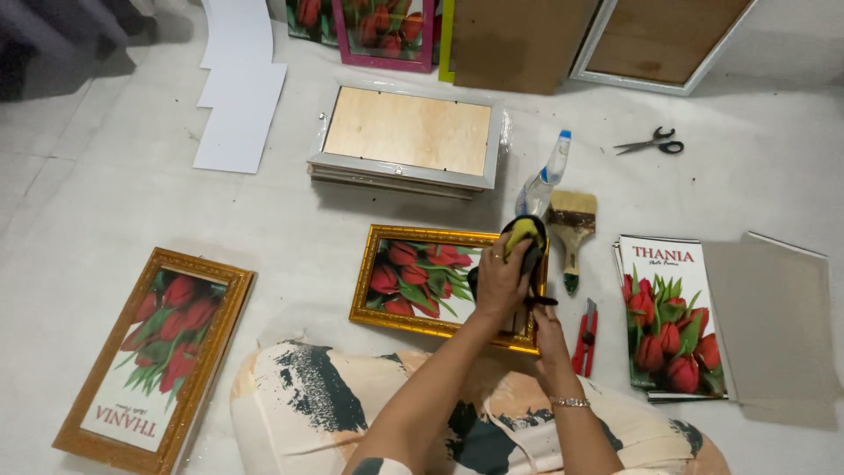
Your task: Cleaning and dusting picture frames and backing boards using a brush and a cloth
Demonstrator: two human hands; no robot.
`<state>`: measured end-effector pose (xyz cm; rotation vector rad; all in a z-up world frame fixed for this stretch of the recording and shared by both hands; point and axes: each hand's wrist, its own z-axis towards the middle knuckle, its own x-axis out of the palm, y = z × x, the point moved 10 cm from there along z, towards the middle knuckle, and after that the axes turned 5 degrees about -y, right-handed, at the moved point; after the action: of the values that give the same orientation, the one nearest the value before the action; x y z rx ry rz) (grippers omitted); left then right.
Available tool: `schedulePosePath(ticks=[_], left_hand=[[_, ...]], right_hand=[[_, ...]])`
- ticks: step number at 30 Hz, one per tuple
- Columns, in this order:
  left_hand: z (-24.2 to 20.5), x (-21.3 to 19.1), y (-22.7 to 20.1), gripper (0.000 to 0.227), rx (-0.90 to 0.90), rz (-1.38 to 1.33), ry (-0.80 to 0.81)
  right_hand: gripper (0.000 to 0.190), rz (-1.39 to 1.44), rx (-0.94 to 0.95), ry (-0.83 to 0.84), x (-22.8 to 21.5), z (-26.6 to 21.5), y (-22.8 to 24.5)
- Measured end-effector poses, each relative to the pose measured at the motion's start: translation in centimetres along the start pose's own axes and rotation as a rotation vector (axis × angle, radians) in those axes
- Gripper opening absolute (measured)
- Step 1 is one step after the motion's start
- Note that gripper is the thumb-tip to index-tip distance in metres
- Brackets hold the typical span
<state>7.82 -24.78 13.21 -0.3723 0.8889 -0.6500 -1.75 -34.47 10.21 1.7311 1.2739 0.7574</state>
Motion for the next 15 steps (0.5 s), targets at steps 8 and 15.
schedulePosePath(ticks=[8,15], left_hand=[[2.3,4.5,4.2,0.052,0.01,0.26,0.161],[1.9,-1.8,16.5,0.047,-0.101,0.456,0.181]], right_hand=[[0.07,0.07,0.044,-0.036,-0.8,3.1,-4.9],[0.075,0.054,0.134,-0.028,1.3,-1.8,0.2]])
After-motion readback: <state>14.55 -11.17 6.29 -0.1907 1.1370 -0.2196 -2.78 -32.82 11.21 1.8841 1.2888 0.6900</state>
